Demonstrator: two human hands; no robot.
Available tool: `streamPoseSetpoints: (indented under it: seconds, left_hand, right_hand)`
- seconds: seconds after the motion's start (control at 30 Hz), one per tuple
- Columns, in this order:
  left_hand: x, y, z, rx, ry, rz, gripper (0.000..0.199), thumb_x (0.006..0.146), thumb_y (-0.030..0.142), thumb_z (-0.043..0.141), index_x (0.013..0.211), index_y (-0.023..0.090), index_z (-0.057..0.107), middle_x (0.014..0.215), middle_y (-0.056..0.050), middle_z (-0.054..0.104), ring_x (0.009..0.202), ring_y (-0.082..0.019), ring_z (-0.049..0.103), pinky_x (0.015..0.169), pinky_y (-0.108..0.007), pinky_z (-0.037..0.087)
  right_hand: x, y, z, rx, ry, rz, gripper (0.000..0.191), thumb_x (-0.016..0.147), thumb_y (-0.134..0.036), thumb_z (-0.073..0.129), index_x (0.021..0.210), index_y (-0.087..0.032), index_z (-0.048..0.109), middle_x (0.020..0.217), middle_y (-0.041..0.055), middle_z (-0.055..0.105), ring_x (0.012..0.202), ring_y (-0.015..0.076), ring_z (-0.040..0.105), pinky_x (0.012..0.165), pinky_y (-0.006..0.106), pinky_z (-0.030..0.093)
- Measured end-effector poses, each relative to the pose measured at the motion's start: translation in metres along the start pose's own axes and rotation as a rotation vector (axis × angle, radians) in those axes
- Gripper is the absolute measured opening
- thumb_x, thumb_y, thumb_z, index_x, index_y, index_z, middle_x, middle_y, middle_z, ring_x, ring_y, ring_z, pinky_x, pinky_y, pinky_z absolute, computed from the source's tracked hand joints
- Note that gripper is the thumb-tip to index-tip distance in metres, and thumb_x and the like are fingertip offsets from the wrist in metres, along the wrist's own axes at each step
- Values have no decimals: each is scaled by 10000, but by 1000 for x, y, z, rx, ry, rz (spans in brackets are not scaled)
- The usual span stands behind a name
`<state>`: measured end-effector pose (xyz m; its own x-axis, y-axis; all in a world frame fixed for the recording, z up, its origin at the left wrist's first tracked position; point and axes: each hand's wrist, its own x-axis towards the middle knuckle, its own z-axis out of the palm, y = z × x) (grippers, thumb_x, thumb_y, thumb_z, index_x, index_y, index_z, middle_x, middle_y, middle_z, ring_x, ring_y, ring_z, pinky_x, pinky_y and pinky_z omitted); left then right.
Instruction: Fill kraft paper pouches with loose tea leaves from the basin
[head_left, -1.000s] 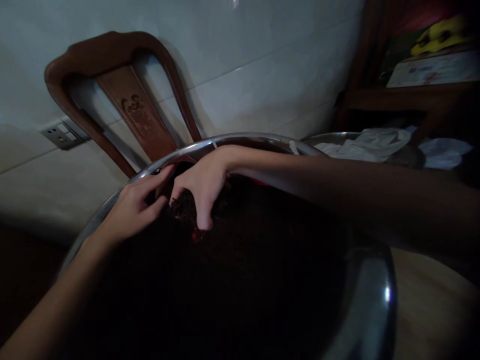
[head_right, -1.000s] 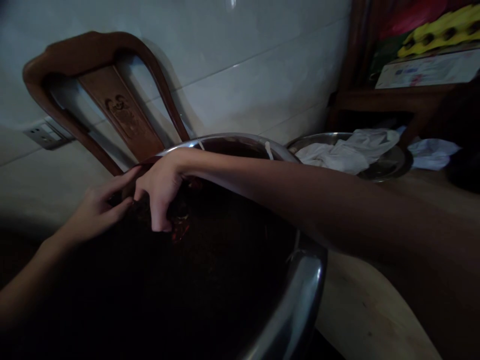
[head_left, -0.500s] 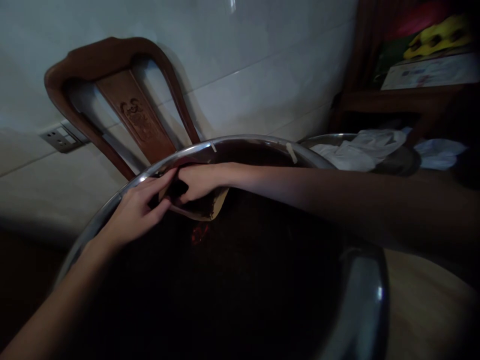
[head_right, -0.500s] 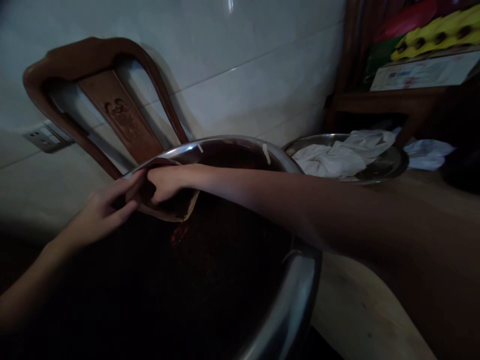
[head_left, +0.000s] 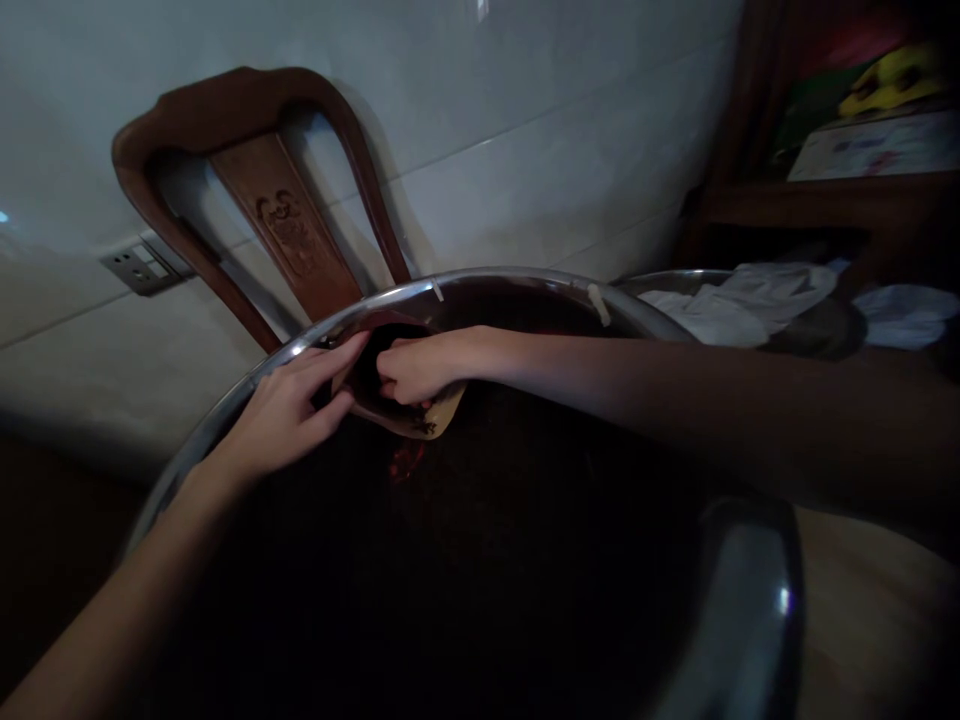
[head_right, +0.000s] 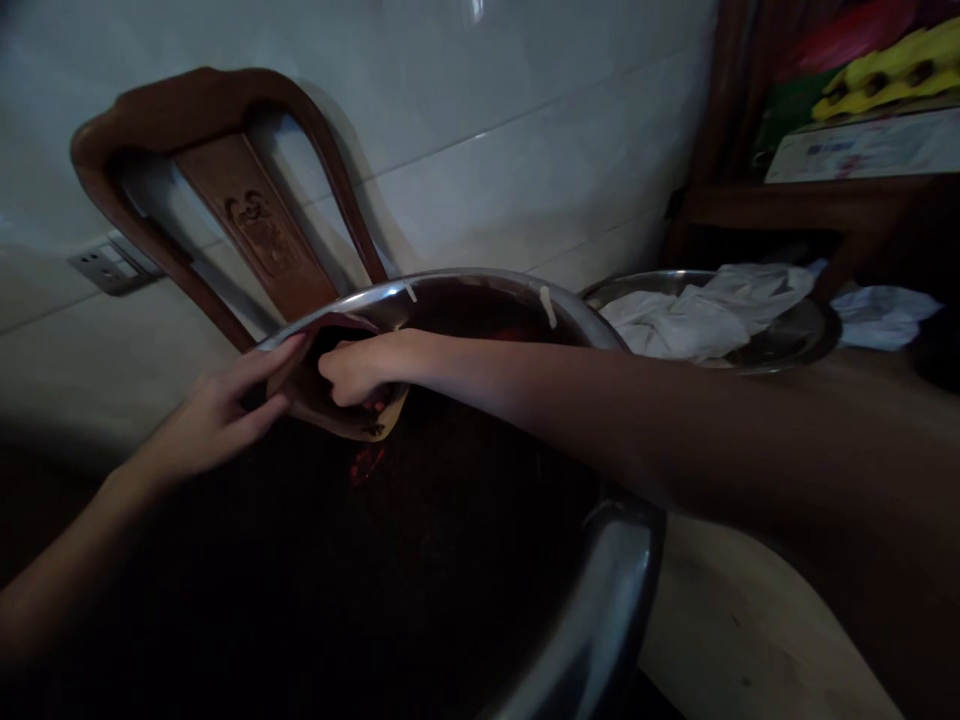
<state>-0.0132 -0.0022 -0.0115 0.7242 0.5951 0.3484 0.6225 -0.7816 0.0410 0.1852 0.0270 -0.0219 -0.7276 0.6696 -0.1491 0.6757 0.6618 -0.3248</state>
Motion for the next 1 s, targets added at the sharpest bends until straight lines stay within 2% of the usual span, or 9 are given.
streamPoseSetpoints:
  seconds: [0.17, 0.23, 0.33, 0.43, 0.53, 0.67, 0.83, 0.9, 1.0]
  left_hand:
    - [0, -1, -1, -5, 4, 16, 575, 895, 375, 464, 1442, 260, 328, 1383, -51, 486, 1225, -286, 502, 1042, -431, 416]
    - [-1, -2, -1, -1, 4, 14, 571, 898, 365, 461, 1440, 241, 333, 1382, -63, 486, 1222, -292, 503, 1041, -439, 412]
    - [-1, -3, -1, -2, 3, 14, 582, 891, 365, 474, 1439, 222, 338, 1369, -83, 498, 1218, -297, 506, 1037, -444, 413]
    - [-1, -3, -1, -5, 3, 8, 588, 884, 377, 484, 1433, 216, 349, 1342, -91, 524, 1207, -297, 516, 1031, -445, 419]
    - [-1, -3, -1, 2, -19, 7, 587, 883, 373, 481, 1431, 205, 354, 1324, -97, 537, 1187, -298, 531, 1032, -447, 417]
    - [-1, -4, 0, -2, 6, 23, 581, 894, 372, 466, 1437, 205, 343, 1342, -92, 522, 1209, -303, 511, 1039, -442, 405]
    - [-2, -3, 0, 7, -5, 5, 588, 890, 392, 477, 1425, 176, 365, 1297, -105, 555, 1164, -307, 540, 1019, -438, 419]
    - [-1, -2, 0, 8, -17, 5, 587, 887, 384, 478, 1420, 161, 371, 1300, -114, 550, 1151, -303, 546, 1009, -439, 423]
    - [0, -1, -1, 7, -19, 21, 573, 891, 348, 457, 1419, 144, 369, 1302, -127, 544, 1146, -295, 545, 986, -444, 432]
  right_hand:
    - [4, 11, -4, -97, 241, -20, 291, 794, -228, 505, 986, -62, 649, 820, 110, 617, 672, 175, 563, 588, 303, 407]
    - [3, 11, -7, -26, 202, -60, 264, 798, -230, 508, 939, -64, 655, 769, 88, 616, 632, 152, 557, 579, 288, 410]
    - [0, 4, -7, 190, 19, -123, 279, 840, -245, 450, 868, -47, 645, 673, 59, 605, 531, 115, 544, 540, 264, 429]
    - [-1, -2, -4, 257, -108, -90, 279, 851, -238, 439, 836, -38, 633, 630, 54, 605, 520, 112, 562, 560, 263, 455]
    - [0, 1, -3, 76, -3, -35, 251, 830, -237, 476, 825, -56, 649, 649, 68, 618, 535, 128, 558, 553, 276, 427]
    - [4, 9, -4, -5, 179, -122, 243, 818, -226, 485, 869, -70, 664, 719, 75, 630, 544, 115, 529, 535, 270, 388]
    - [6, 8, 4, 109, -32, -136, 259, 824, -271, 482, 868, -86, 656, 689, 59, 630, 551, 126, 555, 547, 262, 414]
    - [7, 9, 5, -4, 24, -87, 232, 794, -262, 518, 875, -106, 668, 728, 64, 636, 581, 140, 556, 560, 276, 408]
    - [6, 12, 2, -129, 230, -9, 220, 773, -222, 523, 890, -102, 666, 783, 87, 633, 639, 162, 561, 573, 291, 401]
